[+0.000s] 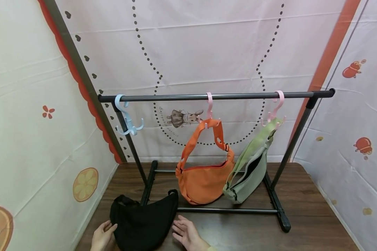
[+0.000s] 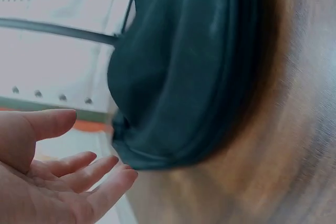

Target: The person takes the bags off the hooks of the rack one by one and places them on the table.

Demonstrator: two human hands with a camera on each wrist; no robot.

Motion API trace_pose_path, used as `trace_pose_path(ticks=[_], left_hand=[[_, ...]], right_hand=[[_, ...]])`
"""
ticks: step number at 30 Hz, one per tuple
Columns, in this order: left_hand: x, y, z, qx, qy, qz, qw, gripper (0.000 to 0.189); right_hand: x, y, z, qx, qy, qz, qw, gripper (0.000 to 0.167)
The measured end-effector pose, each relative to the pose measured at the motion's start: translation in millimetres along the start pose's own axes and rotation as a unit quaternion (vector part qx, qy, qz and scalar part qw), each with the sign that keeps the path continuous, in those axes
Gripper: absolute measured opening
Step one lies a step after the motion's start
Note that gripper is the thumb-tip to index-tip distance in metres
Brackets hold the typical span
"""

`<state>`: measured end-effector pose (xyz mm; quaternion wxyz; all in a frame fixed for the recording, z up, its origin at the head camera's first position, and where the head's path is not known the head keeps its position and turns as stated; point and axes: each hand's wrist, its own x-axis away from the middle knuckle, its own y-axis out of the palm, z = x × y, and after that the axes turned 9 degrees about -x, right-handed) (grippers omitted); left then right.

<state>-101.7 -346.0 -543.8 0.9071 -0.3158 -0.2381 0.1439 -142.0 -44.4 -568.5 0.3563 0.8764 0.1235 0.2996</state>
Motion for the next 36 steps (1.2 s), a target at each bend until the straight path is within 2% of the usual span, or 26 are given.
trace_pose_path(ticks=[6,8,12,15,20,24,26,30,34,36], left_hand=[[11.1,-2.8,37.4,-0.04,0.048,0.005,0.998,0.078],[16.0,-4.7,53.3,-0.052,0.077,0.013,0.9956,0.075],[28.8,-8.0,87.4,-0.084,0.143,0.03,0.9857,0.064],[38.6,-6.7,112.6,-0.099,0.204,0.044,0.973,0.06],[54.0,-1.7,150.3,-0.107,0.32,0.069,0.9388,0.058],[66.3,-5.8,184.0,-0.084,0.404,0.069,0.9085,0.055],[72.7,-10.7,202.6,-0.079,0.44,0.071,0.8915,0.054],[86.3,-19.7,236.6,-0.092,0.501,0.084,0.8564,0.055],[96.7,-25.4,263.8,-0.104,0.552,0.083,0.8231,0.058],[99.7,-26.3,275.4,-0.11,0.579,0.089,0.8028,0.06]], right_hand=[[9.4,1,-15,0.0,0.0,-0.015,0.9999,0.068],[13.6,2,-22,0.009,-0.01,-0.026,0.9996,0.067],[22.5,3,-38,0.03,-0.039,-0.046,0.9977,0.065],[28.9,4,-50,0.034,-0.057,-0.057,0.9961,0.063],[40.6,5,-69,0.046,-0.072,-0.079,0.9932,0.062],[49.4,6,-83,0.104,-0.102,-0.103,0.984,0.063],[53.0,7,-91,0.152,-0.134,-0.114,0.9728,0.063],[58.4,5,-103,0.24,-0.191,-0.123,0.944,0.061],[63.0,3,-111,0.292,-0.217,-0.124,0.9233,0.06],[64.6,2,-113,0.314,-0.23,-0.13,0.912,0.059]])
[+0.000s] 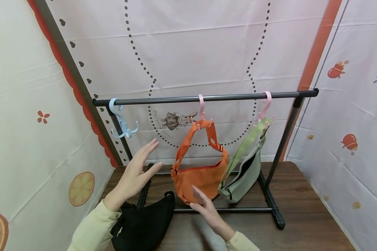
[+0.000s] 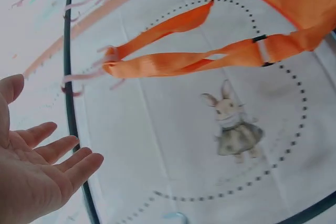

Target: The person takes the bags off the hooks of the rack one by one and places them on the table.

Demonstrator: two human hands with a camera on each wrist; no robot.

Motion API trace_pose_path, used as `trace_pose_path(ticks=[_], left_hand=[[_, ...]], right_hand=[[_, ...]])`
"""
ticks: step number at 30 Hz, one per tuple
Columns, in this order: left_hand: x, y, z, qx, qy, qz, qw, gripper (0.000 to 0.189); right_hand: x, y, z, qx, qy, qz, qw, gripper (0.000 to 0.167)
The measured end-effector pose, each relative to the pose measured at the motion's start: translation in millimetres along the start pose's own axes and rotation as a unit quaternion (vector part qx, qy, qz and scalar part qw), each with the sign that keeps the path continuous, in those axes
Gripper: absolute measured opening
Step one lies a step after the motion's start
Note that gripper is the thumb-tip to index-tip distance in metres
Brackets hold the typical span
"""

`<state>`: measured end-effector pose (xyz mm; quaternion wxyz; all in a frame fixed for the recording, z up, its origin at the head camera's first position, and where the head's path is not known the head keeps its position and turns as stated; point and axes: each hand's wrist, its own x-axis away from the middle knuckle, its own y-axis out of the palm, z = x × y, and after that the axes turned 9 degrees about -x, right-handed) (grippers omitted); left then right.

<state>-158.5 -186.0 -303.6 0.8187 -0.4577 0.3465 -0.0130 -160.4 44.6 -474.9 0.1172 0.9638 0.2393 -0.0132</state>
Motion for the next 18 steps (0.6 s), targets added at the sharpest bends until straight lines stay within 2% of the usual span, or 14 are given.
trace_pose_path(ticks=[6,8,11,15,18], left_hand=[[-22.5,2.6,12.4,-0.062,0.086,0.024,0.994,0.062],[-26.4,6.6,14.2,-0.091,0.11,0.024,0.9894,0.061],[-27.8,13.8,15.2,-0.127,0.138,0.009,0.9822,0.061],[-30.1,20.5,16.0,-0.148,0.167,-0.01,0.9747,0.065],[-38.0,22.3,17.5,-0.15,0.182,-0.003,0.9719,0.066]], right_hand=[[1.7,-7,0,0.102,-0.045,-0.017,0.9936,0.059],[2.7,-9,-1,0.14,-0.053,-0.016,0.9885,0.06],[5.7,-11,-6,0.186,-0.052,-0.021,0.981,0.062],[11.2,-13,-17,0.263,-0.051,-0.039,0.9628,0.066],[14.6,-16,-25,0.334,-0.067,-0.047,0.939,0.07]])
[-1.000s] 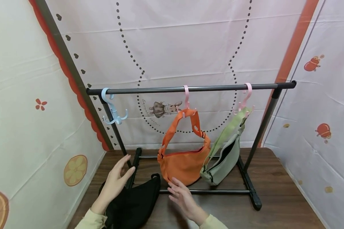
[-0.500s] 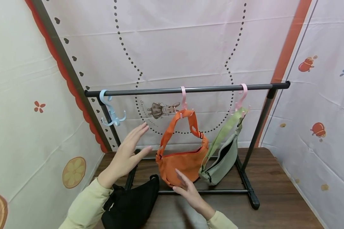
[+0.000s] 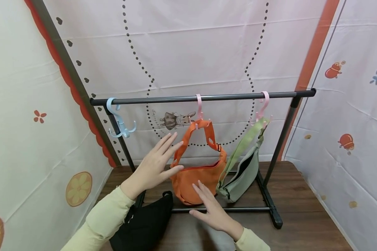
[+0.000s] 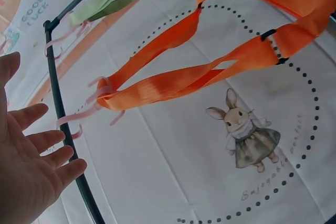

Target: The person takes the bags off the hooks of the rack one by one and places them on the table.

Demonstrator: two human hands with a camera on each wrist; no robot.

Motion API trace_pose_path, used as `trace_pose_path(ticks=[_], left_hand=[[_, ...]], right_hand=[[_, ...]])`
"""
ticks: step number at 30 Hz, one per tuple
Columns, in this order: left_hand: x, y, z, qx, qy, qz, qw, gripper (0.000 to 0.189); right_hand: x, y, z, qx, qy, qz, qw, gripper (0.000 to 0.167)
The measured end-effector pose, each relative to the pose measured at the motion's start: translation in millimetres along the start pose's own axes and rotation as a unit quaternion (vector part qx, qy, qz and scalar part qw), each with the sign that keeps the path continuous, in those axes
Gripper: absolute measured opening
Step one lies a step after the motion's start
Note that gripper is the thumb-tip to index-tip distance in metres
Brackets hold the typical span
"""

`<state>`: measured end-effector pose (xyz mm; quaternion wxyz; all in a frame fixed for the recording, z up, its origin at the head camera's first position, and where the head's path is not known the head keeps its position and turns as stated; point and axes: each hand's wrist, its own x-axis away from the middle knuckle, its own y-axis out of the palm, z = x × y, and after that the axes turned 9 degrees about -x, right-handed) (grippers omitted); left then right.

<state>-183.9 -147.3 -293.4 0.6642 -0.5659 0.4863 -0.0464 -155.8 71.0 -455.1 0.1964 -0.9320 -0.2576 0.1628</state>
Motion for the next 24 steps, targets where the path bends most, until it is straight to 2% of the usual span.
trace_pose_path(ticks=[2,4,8,9,11,17,24], left_hand=[[-7.5,0.2,-1.1,-0.002,0.008,0.013,0.9999,0.067],[-15.6,0.2,-1.6,-0.01,0.017,0.023,0.9995,0.067],[-28.5,2.5,-0.7,-0.044,0.044,0.023,0.9978,0.067],[-31.1,3.3,-0.3,-0.054,0.051,0.021,0.997,0.067],[-35.7,5.1,0.4,-0.071,0.064,0.02,0.9953,0.065],[-56.0,5.1,0.2,-0.098,0.082,0.031,0.9913,0.068],[-84.6,-2.6,-0.4,-0.118,0.076,0.022,0.9898,0.071]], right_hand=[[0.9,-4,-3,0.069,-0.018,-0.003,0.9974,0.072],[1.2,-7,-5,0.153,-0.041,-0.004,0.9873,0.074],[-1.0,-12,-6,0.309,-0.099,0.007,0.9458,0.077],[-1.6,-13,-6,0.332,-0.11,0.01,0.9368,0.077],[-2.5,-14,-6,0.356,-0.124,0.013,0.9263,0.077],[-3.4,-20,-7,0.369,-0.128,0.001,0.9204,0.075],[-5.8,-22,-8,0.379,-0.135,0.0,0.9157,0.077]])
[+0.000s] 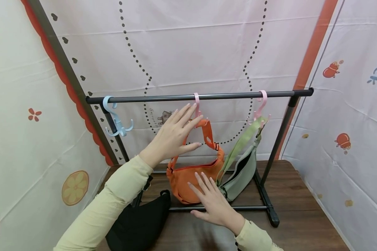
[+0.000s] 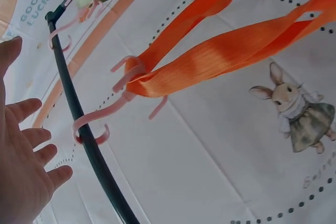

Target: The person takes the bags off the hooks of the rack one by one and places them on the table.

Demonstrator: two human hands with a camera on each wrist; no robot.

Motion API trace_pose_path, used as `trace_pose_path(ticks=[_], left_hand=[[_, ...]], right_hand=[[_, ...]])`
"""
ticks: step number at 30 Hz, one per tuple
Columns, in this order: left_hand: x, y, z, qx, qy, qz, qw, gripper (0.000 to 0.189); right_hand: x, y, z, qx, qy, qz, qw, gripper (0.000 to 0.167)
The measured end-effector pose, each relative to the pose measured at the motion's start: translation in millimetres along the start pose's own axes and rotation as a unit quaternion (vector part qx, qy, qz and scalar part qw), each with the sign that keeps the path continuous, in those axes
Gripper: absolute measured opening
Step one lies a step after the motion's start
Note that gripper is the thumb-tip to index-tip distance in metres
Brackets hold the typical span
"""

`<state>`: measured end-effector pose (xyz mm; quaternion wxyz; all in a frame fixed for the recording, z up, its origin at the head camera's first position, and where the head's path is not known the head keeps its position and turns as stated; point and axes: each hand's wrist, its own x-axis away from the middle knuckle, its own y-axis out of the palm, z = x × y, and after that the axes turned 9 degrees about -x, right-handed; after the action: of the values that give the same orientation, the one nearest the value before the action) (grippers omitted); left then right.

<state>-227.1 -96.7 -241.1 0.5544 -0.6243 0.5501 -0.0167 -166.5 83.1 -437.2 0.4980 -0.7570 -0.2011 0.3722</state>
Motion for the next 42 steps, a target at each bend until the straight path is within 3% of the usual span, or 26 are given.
trace_pose_path(ticks=[12,18,22,32,42], left_hand=[[-34.7,-3.9,-13.1,-0.025,-0.02,-0.042,0.9986,0.08],[-49.5,0.8,-24.6,-0.029,-0.041,-0.004,0.9987,0.054],[-57.7,4.7,-32.1,-0.026,-0.05,0.005,0.9984,0.053],[-68.6,5.2,-39.3,0.023,-0.05,0.015,0.9984,0.049],[-66.8,8.6,-37.6,0.036,-0.071,0.006,0.9968,0.033]], right_hand=[[4.4,5,-2,-0.017,0.01,-0.035,0.9992,0.078],[7.2,8,-2,-0.017,0.011,-0.037,0.9991,0.078],[8.9,8,-2,-0.014,0.011,-0.039,0.9991,0.078],[13.0,4,4,-0.012,0.016,-0.044,0.9988,0.077],[12.4,-6,11,0.002,0.018,-0.039,0.9991,0.079]])
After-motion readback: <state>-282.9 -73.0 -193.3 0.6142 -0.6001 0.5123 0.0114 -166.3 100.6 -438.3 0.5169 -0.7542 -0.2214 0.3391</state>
